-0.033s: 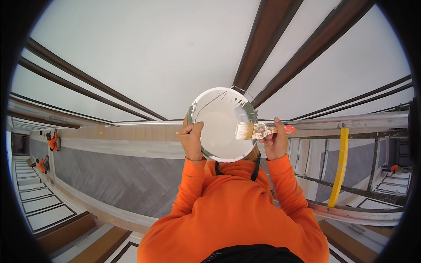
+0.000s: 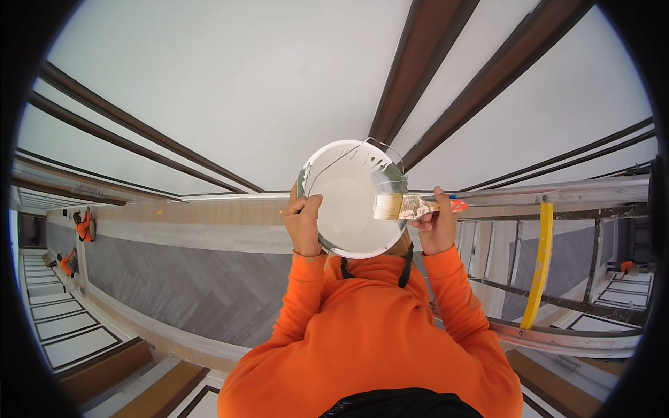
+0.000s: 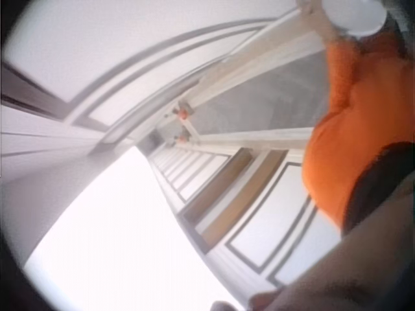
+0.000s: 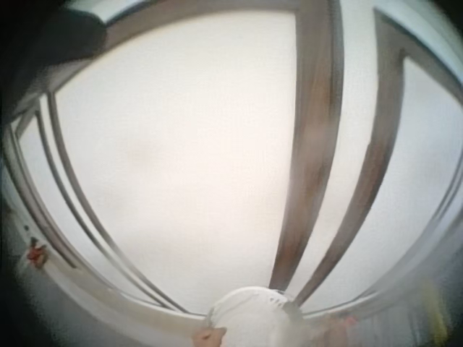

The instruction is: The person paints a white ceiling with dark brown beams using a paintbrush and a paint can. They repeatedly dip the brush into the can and apply white paint to the ceiling sections between the beams.

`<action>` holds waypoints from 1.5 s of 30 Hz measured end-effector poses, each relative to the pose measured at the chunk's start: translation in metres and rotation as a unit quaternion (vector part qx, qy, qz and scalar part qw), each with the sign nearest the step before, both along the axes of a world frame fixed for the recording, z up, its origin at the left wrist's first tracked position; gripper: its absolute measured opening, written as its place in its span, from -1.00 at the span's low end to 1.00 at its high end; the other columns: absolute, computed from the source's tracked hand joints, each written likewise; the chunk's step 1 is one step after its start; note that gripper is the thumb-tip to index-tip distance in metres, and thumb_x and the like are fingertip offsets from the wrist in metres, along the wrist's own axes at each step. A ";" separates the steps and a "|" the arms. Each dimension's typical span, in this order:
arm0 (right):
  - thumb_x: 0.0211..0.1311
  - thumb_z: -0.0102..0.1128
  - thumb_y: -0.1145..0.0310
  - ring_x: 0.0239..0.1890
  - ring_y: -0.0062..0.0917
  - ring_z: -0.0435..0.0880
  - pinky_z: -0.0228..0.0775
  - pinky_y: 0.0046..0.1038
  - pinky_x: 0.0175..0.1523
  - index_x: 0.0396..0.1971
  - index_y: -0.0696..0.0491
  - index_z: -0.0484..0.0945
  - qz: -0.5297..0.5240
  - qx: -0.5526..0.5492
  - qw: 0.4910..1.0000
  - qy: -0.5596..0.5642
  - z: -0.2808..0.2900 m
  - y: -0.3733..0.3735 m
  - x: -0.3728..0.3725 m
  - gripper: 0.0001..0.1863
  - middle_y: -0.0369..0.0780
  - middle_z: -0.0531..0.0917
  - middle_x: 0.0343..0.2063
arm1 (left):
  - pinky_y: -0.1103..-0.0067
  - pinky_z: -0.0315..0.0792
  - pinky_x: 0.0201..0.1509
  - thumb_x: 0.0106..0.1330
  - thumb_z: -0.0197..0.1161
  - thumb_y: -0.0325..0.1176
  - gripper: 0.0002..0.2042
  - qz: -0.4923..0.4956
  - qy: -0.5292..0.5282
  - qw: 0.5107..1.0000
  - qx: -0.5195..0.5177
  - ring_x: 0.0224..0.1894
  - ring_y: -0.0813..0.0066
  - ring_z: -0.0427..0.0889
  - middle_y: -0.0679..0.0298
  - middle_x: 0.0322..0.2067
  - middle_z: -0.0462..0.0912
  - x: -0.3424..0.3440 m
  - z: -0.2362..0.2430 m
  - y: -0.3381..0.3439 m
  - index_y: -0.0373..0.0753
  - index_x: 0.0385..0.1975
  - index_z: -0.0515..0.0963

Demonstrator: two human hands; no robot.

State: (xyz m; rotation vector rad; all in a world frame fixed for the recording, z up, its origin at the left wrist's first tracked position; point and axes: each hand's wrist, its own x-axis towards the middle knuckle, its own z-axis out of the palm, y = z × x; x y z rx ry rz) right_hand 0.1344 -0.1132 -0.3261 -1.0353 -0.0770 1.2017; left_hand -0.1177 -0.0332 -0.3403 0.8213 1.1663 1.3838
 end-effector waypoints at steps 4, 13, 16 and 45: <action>0.39 0.30 0.14 -0.72 -0.69 0.57 0.64 -0.49 -0.51 -0.45 -0.09 0.57 -0.004 -0.004 1.000 0.025 0.005 0.006 -0.004 -0.76 -0.32 0.68 -0.65 | 0.58 0.16 -0.42 0.14 0.29 -0.58 -0.64 0.006 0.013 0.999 0.029 -0.46 0.67 0.35 0.17 0.13 0.65 0.001 0.002 0.001 -0.48 -0.78 0.24; 0.46 0.12 0.44 -0.25 -0.32 0.82 0.75 -0.26 -0.04 -0.17 0.08 0.49 0.115 0.134 0.984 0.017 -0.013 -0.005 0.004 -0.94 -0.07 0.75 -0.24 | 0.59 0.16 -0.38 0.15 0.26 -0.55 -0.64 0.046 -0.022 0.999 -0.006 -0.46 0.66 0.31 0.35 -0.40 0.53 0.002 -0.012 -0.004 -0.30 -0.81 0.26; 0.42 0.12 0.53 -0.08 -0.29 0.78 0.73 -0.22 0.05 -0.05 0.11 0.49 0.123 0.186 0.975 -0.009 -0.015 -0.003 0.005 -0.83 -0.04 0.69 -0.08 | 0.60 0.16 -0.37 0.15 0.28 -0.52 -0.64 0.068 -0.032 0.997 -0.009 -0.46 0.66 0.30 0.38 -0.49 0.47 0.001 -0.022 -0.008 -0.27 -0.81 0.26; 0.02 0.35 0.70 -0.17 -0.35 0.75 0.63 -0.40 -0.17 -0.27 0.08 0.72 -0.133 0.361 0.616 -0.687 -0.042 0.197 0.014 -0.73 -0.13 0.70 -0.10 | 0.59 0.14 -0.37 0.14 0.26 -0.56 -0.67 0.258 0.038 0.965 0.004 -0.46 0.66 0.31 0.35 -0.43 0.48 -0.002 -0.105 -0.037 -0.35 -0.80 0.30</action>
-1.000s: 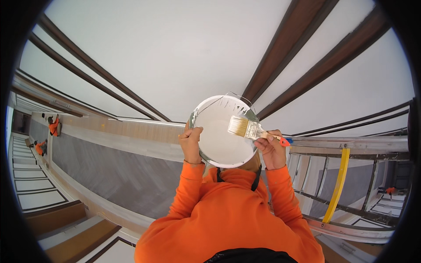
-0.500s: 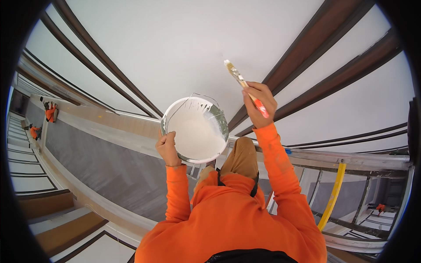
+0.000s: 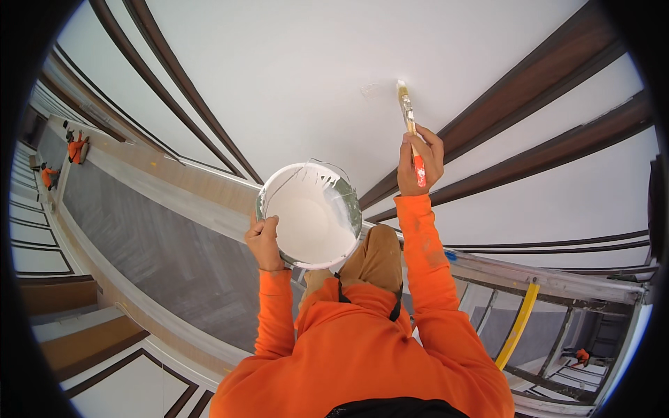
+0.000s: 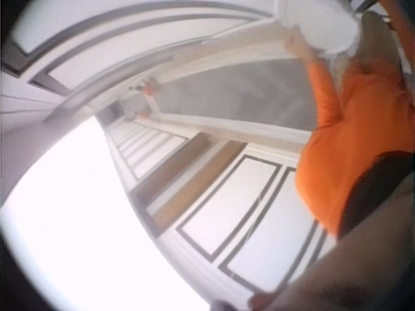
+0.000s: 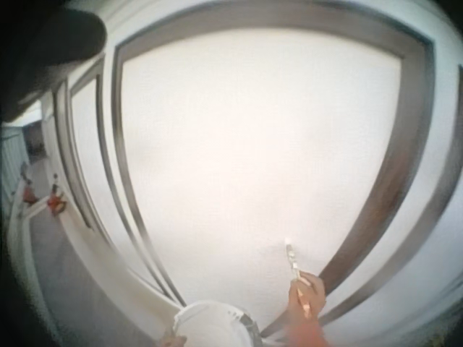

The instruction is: The person paints a white ceiling with dark brown beams using a paintbrush and a paint can. They repeatedly dip the brush into the can and apply white paint to the ceiling sections between the beams.

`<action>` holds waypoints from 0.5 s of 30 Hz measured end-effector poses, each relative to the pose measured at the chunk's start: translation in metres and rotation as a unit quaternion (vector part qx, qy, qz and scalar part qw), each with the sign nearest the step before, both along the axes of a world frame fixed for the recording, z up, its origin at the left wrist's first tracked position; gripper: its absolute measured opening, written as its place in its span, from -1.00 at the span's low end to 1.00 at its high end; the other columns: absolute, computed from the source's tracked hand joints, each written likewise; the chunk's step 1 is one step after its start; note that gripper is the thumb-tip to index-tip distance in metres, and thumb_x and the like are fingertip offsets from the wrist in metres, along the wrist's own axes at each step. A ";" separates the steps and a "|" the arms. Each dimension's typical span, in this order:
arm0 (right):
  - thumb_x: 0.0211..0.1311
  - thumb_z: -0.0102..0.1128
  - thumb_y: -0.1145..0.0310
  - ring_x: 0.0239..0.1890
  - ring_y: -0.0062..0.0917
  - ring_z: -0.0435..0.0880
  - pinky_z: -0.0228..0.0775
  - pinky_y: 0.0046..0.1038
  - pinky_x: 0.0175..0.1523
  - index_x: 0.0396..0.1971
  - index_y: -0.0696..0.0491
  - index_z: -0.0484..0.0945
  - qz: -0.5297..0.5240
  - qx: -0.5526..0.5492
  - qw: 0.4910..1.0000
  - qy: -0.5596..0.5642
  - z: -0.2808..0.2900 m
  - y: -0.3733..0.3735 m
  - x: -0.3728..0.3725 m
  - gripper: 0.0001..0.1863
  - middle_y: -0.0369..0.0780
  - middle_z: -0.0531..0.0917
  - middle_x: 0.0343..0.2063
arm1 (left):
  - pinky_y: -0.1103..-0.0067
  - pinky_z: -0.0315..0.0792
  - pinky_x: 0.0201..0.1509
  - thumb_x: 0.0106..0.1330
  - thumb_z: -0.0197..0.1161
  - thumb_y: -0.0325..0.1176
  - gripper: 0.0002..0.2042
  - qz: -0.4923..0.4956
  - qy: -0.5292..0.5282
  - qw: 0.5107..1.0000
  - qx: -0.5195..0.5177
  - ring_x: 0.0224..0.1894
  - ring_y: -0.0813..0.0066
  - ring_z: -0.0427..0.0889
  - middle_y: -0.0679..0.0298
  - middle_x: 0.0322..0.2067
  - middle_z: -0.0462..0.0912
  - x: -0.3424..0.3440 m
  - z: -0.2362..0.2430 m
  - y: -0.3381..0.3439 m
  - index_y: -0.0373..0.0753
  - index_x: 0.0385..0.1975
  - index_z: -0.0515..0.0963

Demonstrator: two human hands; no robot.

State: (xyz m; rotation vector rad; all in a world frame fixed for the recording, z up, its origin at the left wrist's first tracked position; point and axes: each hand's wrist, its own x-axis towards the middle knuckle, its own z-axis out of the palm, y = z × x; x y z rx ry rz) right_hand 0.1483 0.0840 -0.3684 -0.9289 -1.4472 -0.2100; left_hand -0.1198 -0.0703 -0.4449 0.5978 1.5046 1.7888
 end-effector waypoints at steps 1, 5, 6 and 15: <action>0.01 0.35 0.70 -0.17 -0.35 0.75 0.63 -0.41 -0.17 -0.27 0.08 0.72 0.001 -0.006 1.000 0.004 0.002 -0.001 -0.003 -0.73 -0.13 0.70 -0.10 | 0.59 0.14 -0.36 0.14 0.26 -0.57 -0.67 -0.003 -0.003 1.000 -0.006 -0.45 0.65 0.31 0.35 -0.44 0.48 -0.001 -0.003 0.001 -0.35 -0.79 0.30; 0.02 0.39 0.66 -0.26 -0.34 0.75 0.62 -0.42 -0.21 -0.26 0.03 0.72 0.108 -0.059 0.991 -0.052 0.002 0.008 -0.023 -0.73 -0.16 0.69 -0.09 | 0.58 0.15 -0.40 0.14 0.26 -0.60 -0.66 -0.016 -0.023 0.999 -0.026 -0.47 0.64 0.31 0.31 -0.22 0.57 -0.002 -0.006 0.005 -0.39 -0.79 0.25; 0.04 0.40 0.64 -0.30 -0.35 0.75 0.62 -0.42 -0.26 -0.25 0.02 0.71 0.113 -0.076 0.989 -0.063 -0.001 0.011 -0.030 -0.73 -0.20 0.69 -0.09 | 0.58 0.16 -0.42 0.14 0.26 -0.60 -0.65 -0.018 -0.029 0.999 -0.031 -0.48 0.64 0.30 0.28 -0.10 0.62 -0.003 -0.006 0.005 -0.41 -0.79 0.24; 0.06 0.38 0.65 -0.25 -0.37 0.75 0.62 -0.41 -0.23 -0.24 0.05 0.71 0.076 -0.070 0.994 -0.028 0.010 0.038 -0.026 -0.75 -0.19 0.68 -0.10 | 0.56 0.16 -0.42 0.13 0.26 -0.60 -0.65 -0.023 -0.021 0.999 -0.023 -0.49 0.65 0.32 0.26 -0.04 0.63 -0.005 0.003 0.001 -0.42 -0.80 0.25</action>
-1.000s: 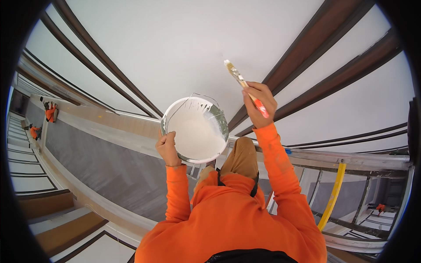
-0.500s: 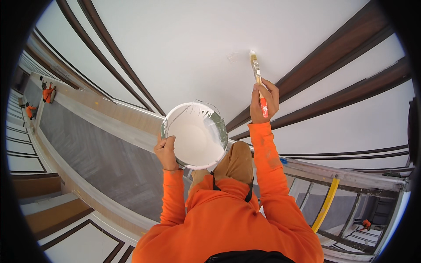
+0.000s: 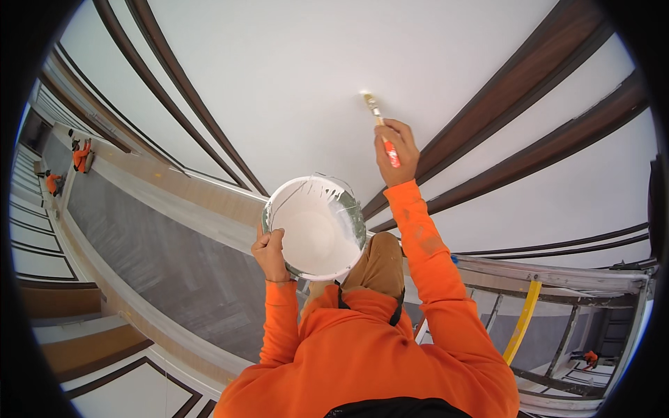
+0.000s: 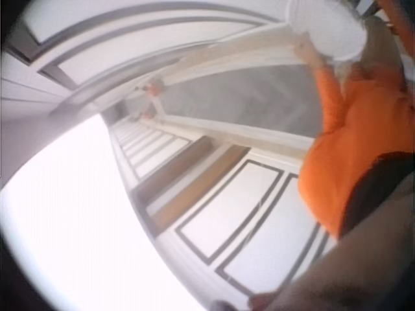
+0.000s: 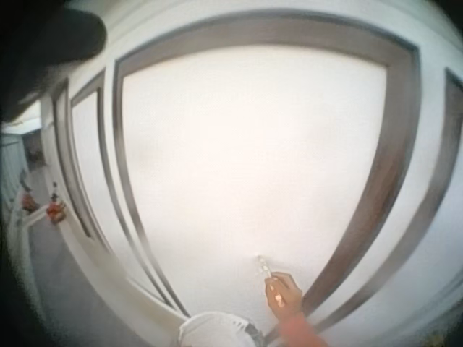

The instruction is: The person paints a white ceiling with dark brown beams using a paintbrush and a paint can. They repeatedly dip the brush into the can and apply white paint to the ceiling sections between the beams.

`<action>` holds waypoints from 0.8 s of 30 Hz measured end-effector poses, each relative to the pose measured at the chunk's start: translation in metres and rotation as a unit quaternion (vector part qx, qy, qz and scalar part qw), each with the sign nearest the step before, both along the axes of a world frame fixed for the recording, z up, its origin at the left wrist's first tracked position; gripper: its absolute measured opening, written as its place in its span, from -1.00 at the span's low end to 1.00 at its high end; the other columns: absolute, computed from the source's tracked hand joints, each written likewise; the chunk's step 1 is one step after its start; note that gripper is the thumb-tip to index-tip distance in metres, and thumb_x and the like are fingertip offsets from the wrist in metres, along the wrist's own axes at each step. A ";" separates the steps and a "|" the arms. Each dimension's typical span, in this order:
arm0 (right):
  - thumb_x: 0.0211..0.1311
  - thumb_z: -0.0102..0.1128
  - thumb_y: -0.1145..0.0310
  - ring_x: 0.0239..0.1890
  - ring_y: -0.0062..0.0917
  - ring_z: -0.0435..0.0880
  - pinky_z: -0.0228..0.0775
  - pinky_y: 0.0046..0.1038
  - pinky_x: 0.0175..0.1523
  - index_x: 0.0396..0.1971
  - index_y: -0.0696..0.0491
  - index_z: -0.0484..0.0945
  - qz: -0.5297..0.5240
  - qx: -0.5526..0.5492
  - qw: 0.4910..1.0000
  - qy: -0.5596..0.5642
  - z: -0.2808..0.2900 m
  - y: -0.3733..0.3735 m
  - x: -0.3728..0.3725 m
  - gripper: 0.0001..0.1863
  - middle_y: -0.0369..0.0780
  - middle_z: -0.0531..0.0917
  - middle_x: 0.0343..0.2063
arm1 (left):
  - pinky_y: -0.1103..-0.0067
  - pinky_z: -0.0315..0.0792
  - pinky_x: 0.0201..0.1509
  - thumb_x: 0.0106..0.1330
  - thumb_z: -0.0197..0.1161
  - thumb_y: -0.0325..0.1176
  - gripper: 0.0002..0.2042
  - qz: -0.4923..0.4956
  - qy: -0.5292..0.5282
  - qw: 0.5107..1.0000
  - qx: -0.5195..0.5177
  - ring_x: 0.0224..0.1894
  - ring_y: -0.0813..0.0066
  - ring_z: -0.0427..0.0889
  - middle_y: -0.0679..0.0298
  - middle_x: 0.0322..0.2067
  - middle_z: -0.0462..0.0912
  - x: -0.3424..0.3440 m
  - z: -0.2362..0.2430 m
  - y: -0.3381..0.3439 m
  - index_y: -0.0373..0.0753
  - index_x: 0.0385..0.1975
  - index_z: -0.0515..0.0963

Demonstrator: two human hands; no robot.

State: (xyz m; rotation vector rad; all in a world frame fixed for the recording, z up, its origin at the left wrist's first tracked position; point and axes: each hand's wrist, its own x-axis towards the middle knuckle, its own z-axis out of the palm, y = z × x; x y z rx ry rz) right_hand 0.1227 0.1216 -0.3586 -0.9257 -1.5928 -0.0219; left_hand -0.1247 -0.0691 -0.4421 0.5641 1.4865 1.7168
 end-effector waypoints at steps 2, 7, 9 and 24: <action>0.05 0.37 0.66 -0.22 -0.35 0.75 0.63 -0.40 -0.20 -0.24 0.07 0.71 -0.044 0.031 0.998 0.029 0.006 -0.006 0.008 -0.75 -0.16 0.68 -0.11 | 0.57 0.15 -0.40 0.13 0.25 -0.60 -0.66 0.017 0.027 0.999 0.013 -0.45 0.63 0.36 0.25 -0.16 0.61 0.007 0.007 0.000 -0.40 -0.80 0.26; 0.06 0.35 0.69 -0.18 -0.34 0.74 0.63 -0.42 -0.16 -0.24 0.11 0.71 -0.068 0.079 0.994 0.019 -0.004 -0.023 0.011 -0.74 -0.12 0.68 -0.10 | 0.57 0.14 -0.39 0.14 0.26 -0.58 -0.66 -0.004 0.054 0.998 0.024 -0.46 0.63 0.34 0.27 -0.25 0.57 0.007 0.011 0.003 -0.40 -0.80 0.27; 0.07 0.36 0.67 -0.29 -0.37 0.75 0.61 -0.43 -0.25 -0.23 0.08 0.71 -0.016 0.047 0.999 0.022 -0.006 -0.029 0.001 -0.75 -0.15 0.68 -0.07 | 0.57 0.14 -0.39 0.14 0.26 -0.58 -0.67 -0.011 0.040 0.999 0.022 -0.46 0.65 0.32 0.30 -0.26 0.56 0.004 0.008 0.004 -0.39 -0.79 0.28; 0.05 0.40 0.65 -0.32 -0.33 0.78 0.65 -0.42 -0.25 -0.22 -0.02 0.72 -0.089 0.081 0.993 0.003 0.033 -0.017 0.002 -0.70 -0.23 0.69 -0.06 | 0.59 0.17 -0.31 0.12 0.27 -0.57 -0.64 -0.039 0.047 0.997 0.039 -0.42 0.61 0.33 0.28 -0.23 0.57 0.002 0.025 0.015 -0.38 -0.79 0.23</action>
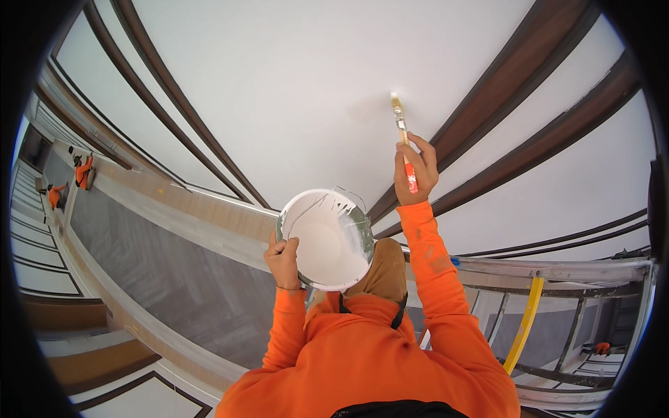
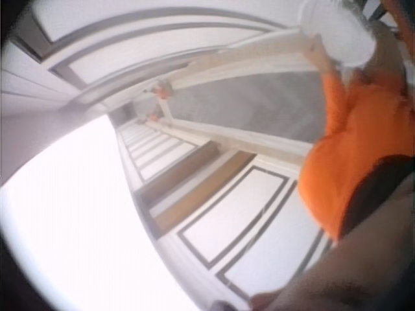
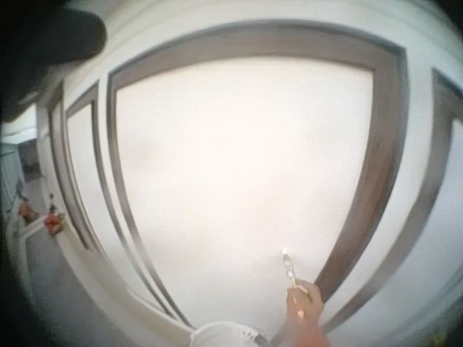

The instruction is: The person paints a white ceiling with dark brown beams using a paintbrush and a paint can. They repeatedly dip the brush into the can and apply white paint to the ceiling sections between the beams.

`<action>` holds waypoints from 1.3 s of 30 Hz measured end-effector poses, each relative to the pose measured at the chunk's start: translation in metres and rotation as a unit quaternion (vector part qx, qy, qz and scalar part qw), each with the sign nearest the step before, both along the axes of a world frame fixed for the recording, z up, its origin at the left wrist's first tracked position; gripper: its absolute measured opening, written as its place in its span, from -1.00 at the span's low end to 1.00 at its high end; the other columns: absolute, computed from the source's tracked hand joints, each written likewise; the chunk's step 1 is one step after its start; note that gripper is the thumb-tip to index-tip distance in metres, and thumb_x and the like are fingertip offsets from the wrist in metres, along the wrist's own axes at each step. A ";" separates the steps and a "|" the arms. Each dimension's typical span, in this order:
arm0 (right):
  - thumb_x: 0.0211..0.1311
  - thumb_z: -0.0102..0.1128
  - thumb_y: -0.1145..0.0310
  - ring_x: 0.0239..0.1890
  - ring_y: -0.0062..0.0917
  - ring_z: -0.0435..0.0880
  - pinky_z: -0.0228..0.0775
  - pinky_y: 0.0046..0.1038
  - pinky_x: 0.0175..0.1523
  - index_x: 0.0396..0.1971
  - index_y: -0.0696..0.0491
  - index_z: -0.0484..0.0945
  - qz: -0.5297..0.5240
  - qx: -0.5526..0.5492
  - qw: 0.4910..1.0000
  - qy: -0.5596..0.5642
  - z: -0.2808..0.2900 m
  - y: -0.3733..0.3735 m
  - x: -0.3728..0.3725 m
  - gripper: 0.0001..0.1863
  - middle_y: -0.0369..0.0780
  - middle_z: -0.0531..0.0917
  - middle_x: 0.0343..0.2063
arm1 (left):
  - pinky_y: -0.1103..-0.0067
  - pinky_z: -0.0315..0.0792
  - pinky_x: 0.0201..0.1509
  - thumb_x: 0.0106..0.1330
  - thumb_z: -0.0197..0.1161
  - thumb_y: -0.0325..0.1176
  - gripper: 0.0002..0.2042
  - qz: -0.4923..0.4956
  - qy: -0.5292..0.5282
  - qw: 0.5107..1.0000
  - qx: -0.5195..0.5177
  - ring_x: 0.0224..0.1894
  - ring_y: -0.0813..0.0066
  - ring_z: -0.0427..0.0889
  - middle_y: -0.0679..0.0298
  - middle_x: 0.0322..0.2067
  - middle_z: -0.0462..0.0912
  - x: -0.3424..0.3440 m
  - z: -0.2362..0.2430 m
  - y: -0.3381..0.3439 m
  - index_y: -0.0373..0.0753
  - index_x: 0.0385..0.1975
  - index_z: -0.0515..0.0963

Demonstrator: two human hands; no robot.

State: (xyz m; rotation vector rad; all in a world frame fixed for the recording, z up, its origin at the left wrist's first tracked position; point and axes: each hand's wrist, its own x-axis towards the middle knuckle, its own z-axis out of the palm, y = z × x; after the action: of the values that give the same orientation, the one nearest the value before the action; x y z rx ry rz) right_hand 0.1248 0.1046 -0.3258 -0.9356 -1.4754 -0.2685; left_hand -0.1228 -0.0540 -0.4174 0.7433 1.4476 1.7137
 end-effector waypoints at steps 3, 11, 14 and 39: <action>0.05 0.40 0.65 -0.31 -0.33 0.76 0.65 -0.41 -0.26 -0.22 -0.03 0.72 0.046 -0.035 0.998 -0.014 0.003 0.000 -0.016 -0.70 -0.24 0.69 -0.07 | 0.58 0.19 -0.29 0.13 0.27 -0.57 -0.64 -0.020 -0.010 0.999 -0.028 -0.41 0.60 0.34 0.29 -0.23 0.54 0.000 0.008 0.001 -0.39 -0.79 0.23; 0.06 0.38 0.60 -0.28 -0.37 0.72 0.63 -0.41 -0.27 -0.25 -0.05 0.72 0.069 -0.132 0.985 -0.087 -0.016 0.024 -0.044 -0.74 -0.28 0.69 -0.07 | 0.57 0.13 -0.37 0.17 0.25 -0.57 -0.66 -0.024 -0.030 0.999 -0.020 -0.47 0.66 0.26 0.40 -0.41 0.43 -0.001 0.011 0.006 -0.34 -0.77 0.26; 0.06 0.37 0.64 -0.28 -0.36 0.73 0.61 -0.41 -0.27 -0.26 -0.01 0.72 0.047 -0.076 0.996 -0.010 0.002 0.018 -0.034 -0.74 -0.23 0.69 -0.07 | 0.58 0.11 -0.40 0.17 0.25 -0.58 -0.66 -0.006 -0.021 1.000 -0.010 -0.49 0.68 0.25 0.42 -0.43 0.42 -0.002 0.007 0.002 -0.34 -0.77 0.26; 0.02 0.39 0.62 -0.27 -0.37 0.74 0.64 -0.45 -0.23 -0.31 -0.04 0.71 -0.003 0.010 0.997 -0.076 0.055 0.008 0.019 -0.75 -0.28 0.71 -0.11 | 0.58 0.14 -0.39 0.14 0.25 -0.59 -0.68 0.004 -0.011 0.999 -0.030 -0.46 0.65 0.32 0.34 -0.32 0.53 0.002 -0.013 0.001 -0.40 -0.79 0.29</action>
State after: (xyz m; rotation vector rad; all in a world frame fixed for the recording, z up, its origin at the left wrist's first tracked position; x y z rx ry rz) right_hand 0.1434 0.1125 -0.2705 -0.9201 -1.6063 -0.3645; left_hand -0.1206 -0.0535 -0.4303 0.6852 1.4826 1.6720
